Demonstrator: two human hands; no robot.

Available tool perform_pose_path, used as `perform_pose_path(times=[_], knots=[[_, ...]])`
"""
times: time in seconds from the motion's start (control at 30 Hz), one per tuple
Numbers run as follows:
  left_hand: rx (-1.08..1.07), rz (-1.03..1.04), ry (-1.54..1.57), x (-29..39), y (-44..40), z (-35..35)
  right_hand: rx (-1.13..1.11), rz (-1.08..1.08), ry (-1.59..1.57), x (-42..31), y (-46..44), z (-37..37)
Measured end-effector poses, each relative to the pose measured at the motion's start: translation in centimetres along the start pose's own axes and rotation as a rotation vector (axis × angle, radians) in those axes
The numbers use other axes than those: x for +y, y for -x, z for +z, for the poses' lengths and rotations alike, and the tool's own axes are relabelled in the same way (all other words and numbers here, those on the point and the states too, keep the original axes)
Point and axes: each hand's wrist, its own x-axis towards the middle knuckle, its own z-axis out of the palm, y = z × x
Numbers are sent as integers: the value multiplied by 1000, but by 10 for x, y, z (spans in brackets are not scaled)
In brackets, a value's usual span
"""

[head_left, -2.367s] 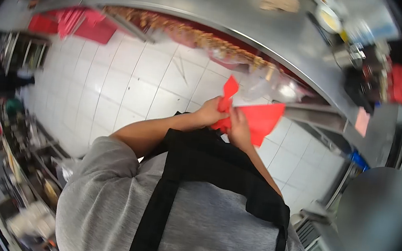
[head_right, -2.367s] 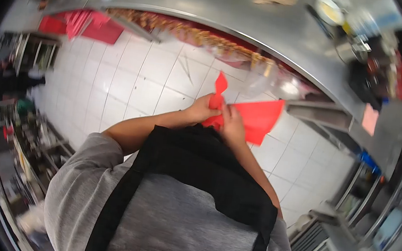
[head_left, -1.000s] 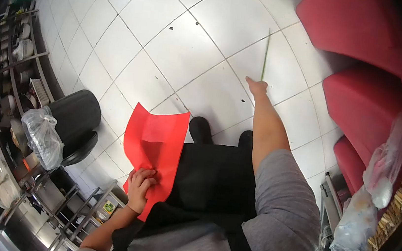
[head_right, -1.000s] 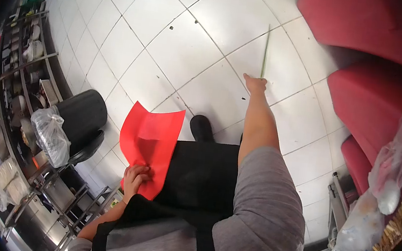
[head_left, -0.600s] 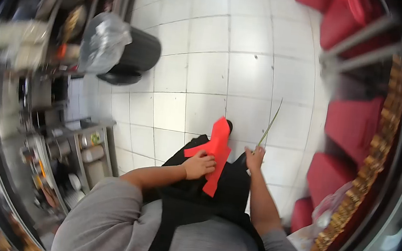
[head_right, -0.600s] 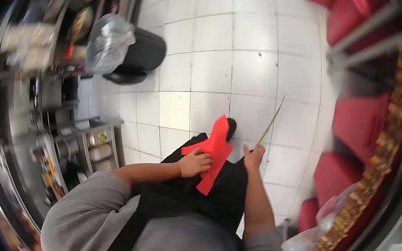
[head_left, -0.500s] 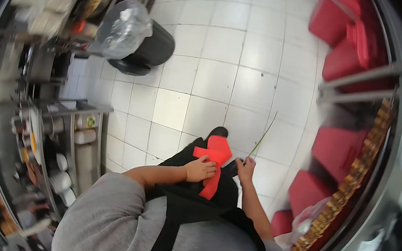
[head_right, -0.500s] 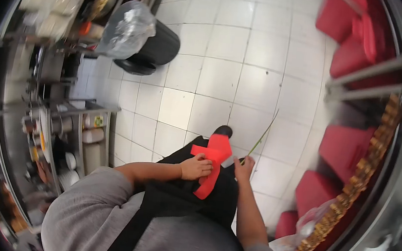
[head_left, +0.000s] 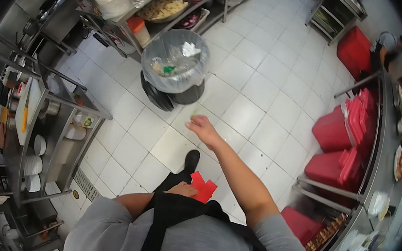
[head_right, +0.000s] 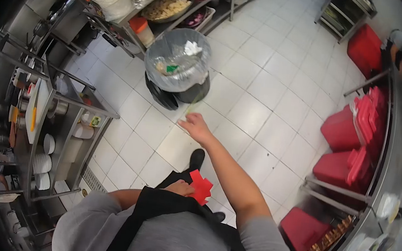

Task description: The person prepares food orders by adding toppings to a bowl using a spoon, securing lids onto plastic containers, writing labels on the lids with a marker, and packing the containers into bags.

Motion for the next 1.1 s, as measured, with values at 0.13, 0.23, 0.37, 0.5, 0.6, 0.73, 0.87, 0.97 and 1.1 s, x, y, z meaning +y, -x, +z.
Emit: perform_pose_path(times=[0.13,0.23,0.37,0.5,0.6,0.73,0.87,0.97,1.1], knots=[[236,-137,132,-37,20,-69,-135,33,-96,-69,-155,37],[316,-239,231,-73,27,-89,-217,181,-247,-97,-248,52],[623,-164,117,-103,23,-108,-93,339,-397,-112,-302,58],[801,-96,54,-91,6,-187,-399,166,-74,-131,-235,7],[707,-66,210,-78,-9,-244,-759,160,-256,-88,-136,-30],[410,30,364,-38,-35,-303,-447,347,-108,-85,20,-68],[111,127,207,40,-80,-339,287,145,-426,-89,130,-93],[44,282,243,77,-135,-335,614,-23,-248,-81,188,-137],[22,198,657,184,-195,-336,1035,-289,-388,-112,271,-197]])
